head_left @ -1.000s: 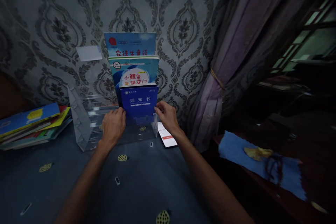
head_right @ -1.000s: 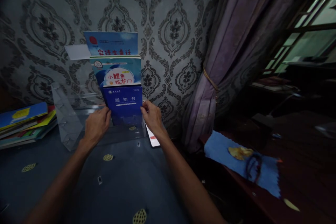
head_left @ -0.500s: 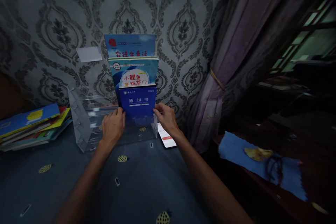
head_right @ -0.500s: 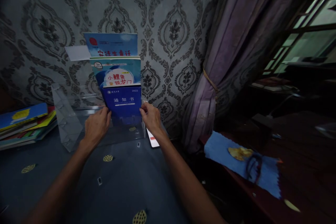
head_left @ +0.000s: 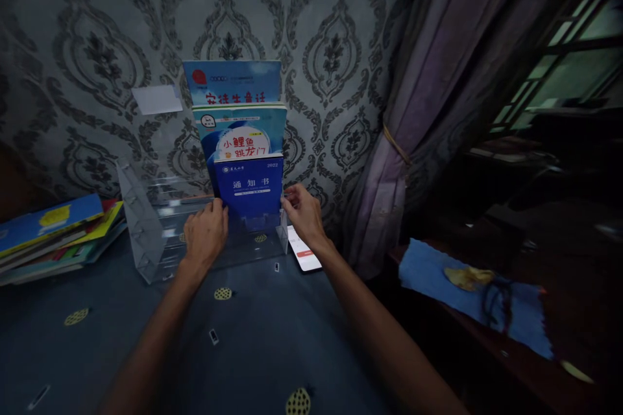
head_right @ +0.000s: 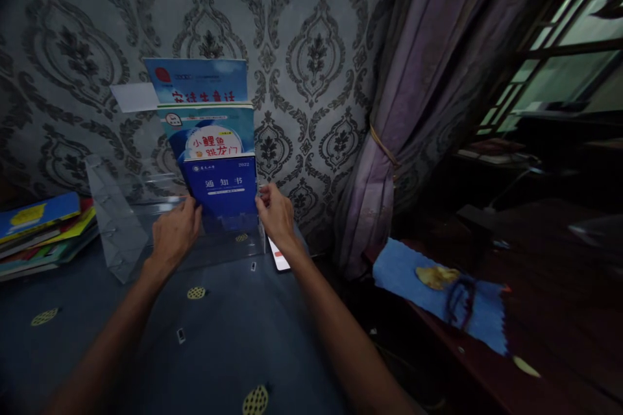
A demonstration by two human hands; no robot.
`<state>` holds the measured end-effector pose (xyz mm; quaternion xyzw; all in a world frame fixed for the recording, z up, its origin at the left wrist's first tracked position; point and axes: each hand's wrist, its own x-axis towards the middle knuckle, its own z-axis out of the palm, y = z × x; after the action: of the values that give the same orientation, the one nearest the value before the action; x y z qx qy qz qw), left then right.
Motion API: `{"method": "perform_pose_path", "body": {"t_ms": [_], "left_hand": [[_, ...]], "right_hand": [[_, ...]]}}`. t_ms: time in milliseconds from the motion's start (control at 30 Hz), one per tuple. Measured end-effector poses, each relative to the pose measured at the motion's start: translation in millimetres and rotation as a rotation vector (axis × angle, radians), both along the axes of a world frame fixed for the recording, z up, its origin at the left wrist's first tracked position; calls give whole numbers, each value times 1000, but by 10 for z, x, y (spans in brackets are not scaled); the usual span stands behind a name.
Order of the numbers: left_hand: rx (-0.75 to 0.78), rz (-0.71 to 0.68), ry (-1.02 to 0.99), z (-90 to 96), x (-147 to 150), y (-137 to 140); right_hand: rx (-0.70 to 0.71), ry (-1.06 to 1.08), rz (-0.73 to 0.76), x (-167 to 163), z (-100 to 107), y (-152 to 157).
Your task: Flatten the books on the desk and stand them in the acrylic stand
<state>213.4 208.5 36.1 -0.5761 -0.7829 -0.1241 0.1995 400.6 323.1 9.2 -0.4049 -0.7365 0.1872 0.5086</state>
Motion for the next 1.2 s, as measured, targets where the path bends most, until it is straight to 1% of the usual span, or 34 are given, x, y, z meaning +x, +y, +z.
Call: {"method": "perform_pose_path", "body": {"t_ms": [100, 167, 233, 300, 400, 467, 600, 700, 967, 1200], "left_hand": [[8, 18, -31, -7, 1, 1], [42, 17, -63, -25, -10, 5], [111, -12, -89, -45, -30, 14], [187, -70, -94, -44, -49, 24], [236, -131, -71, 30, -54, 38], [221, -116, -50, 126, -34, 48], [150, -63, -29, 334, 29, 72], [130, -52, -18, 415, 59, 87], [145, -54, -11, 407, 41, 124], [155, -90, -46, 397, -16, 145]], "right_hand": [[23, 50, 17, -18, 4, -7], [71, 80, 10, -36, 9, -31], [166, 88, -2, -52, 21, -75], [284, 57, -8, -67, 43, -131], [403, -42, -12, -97, 97, -193], [435, -104, -8, -130, 150, -198], [470, -189, -2, -208, 281, -136], [480, -234, -16, -239, 349, -77], [471, -271, -2, -232, 351, -12], [479, -282, 10, -207, 352, 20]]}}
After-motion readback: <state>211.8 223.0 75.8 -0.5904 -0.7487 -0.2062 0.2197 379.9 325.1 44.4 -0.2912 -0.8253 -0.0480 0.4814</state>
